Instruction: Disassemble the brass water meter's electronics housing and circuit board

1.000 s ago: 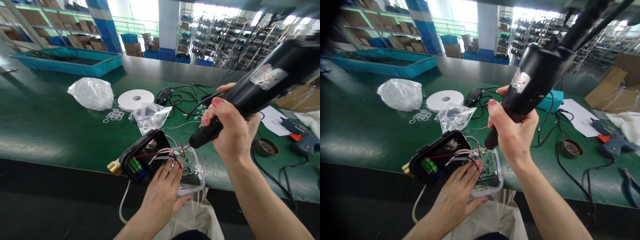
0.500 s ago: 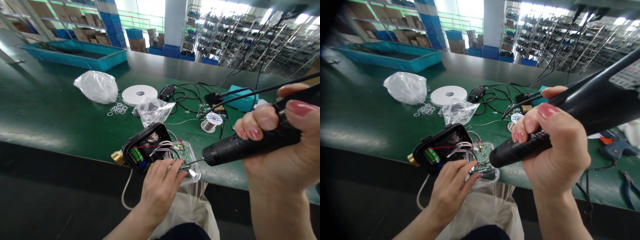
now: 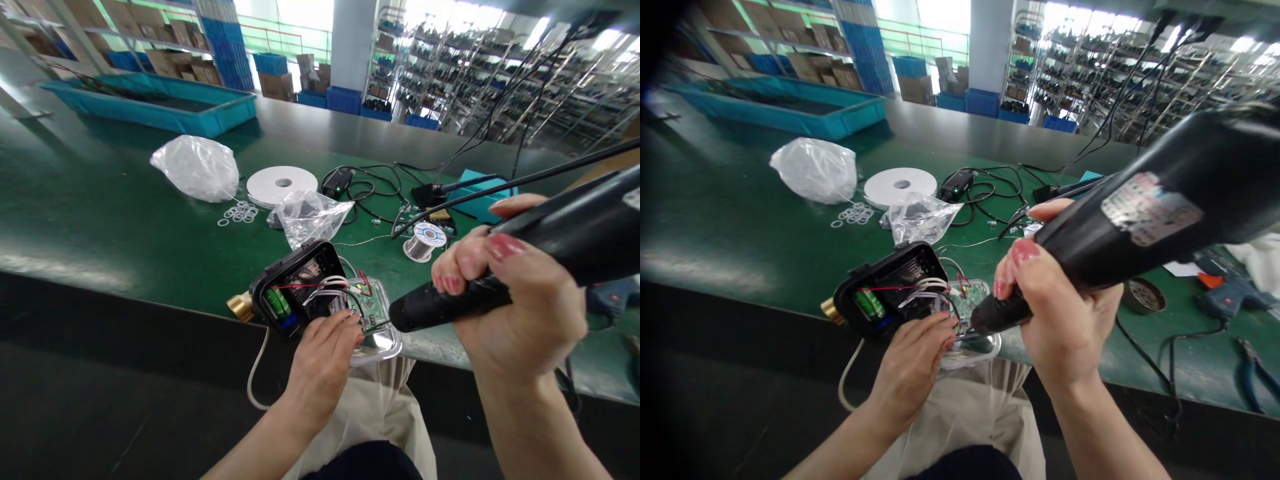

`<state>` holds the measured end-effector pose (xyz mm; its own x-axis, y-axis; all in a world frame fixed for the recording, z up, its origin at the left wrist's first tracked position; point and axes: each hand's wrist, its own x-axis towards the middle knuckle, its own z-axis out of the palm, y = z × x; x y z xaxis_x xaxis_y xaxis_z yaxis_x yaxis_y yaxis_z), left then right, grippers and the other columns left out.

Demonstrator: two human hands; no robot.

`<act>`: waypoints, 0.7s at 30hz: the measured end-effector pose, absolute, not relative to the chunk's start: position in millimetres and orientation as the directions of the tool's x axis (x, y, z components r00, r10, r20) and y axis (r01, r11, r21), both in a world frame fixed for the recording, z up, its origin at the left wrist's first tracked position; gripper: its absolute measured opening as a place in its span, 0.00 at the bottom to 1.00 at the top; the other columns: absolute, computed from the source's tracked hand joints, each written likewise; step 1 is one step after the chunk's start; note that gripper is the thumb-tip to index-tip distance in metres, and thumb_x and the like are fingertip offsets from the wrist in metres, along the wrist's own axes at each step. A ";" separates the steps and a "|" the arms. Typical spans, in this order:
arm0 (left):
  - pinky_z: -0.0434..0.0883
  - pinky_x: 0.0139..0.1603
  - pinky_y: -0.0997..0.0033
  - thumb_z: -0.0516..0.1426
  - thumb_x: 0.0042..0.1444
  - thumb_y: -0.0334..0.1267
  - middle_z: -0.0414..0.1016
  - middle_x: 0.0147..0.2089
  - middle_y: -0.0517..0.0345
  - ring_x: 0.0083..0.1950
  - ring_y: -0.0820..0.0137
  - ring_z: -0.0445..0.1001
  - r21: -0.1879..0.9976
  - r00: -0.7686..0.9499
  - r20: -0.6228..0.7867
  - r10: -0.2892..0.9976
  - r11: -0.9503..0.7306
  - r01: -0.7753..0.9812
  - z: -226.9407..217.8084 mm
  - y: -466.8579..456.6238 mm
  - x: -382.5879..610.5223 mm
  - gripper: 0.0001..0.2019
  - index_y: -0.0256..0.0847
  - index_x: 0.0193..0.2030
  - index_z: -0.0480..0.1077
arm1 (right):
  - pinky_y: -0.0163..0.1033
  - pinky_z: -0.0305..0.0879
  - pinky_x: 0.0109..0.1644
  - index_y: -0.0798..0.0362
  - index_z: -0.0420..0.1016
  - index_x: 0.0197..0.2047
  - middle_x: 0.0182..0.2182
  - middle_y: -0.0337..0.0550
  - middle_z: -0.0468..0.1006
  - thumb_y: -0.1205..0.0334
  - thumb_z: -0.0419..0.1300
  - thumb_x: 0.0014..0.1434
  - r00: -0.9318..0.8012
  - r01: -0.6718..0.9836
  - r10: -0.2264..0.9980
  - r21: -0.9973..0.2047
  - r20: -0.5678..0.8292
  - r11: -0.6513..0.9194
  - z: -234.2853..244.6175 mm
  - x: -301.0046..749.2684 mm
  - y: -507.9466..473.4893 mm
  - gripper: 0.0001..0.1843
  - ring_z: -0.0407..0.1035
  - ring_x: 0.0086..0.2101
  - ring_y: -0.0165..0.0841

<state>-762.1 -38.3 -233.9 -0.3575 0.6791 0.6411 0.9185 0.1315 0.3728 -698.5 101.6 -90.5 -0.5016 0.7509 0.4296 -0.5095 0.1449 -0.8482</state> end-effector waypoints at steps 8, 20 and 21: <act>0.67 0.48 0.66 0.49 0.63 0.27 0.77 0.46 0.53 0.52 0.67 0.73 0.318 -0.308 0.628 0.714 0.125 0.940 -235.8 -37.3 -762.4 0.08 0.35 0.42 0.69 | 0.36 0.58 0.22 0.49 0.68 0.38 0.18 0.32 0.65 0.67 0.61 0.51 -0.555 -0.488 0.734 -0.868 0.393 0.096 -105.6 -705.3 94.9 0.10 0.60 0.17 0.26; 0.66 0.49 0.65 0.51 0.62 0.27 0.77 0.46 0.52 0.52 0.66 0.74 0.337 -0.309 0.629 0.713 0.109 0.935 -241.3 -38.0 -763.5 0.07 0.35 0.42 0.69 | 0.37 0.60 0.22 0.50 0.67 0.32 0.19 0.32 0.65 0.65 0.63 0.50 -0.552 -0.405 0.725 -0.892 0.412 0.200 -109.1 -713.9 86.1 0.07 0.60 0.17 0.27; 0.67 0.49 0.65 0.51 0.62 0.27 0.77 0.46 0.52 0.52 0.66 0.74 0.338 -0.309 0.627 0.715 0.107 0.935 -240.5 -38.2 -763.5 0.07 0.36 0.41 0.69 | 0.37 0.60 0.21 0.50 0.67 0.31 0.18 0.31 0.65 0.65 0.63 0.50 -0.558 -0.397 0.719 -0.894 0.414 0.206 -108.1 -715.4 84.9 0.07 0.60 0.17 0.27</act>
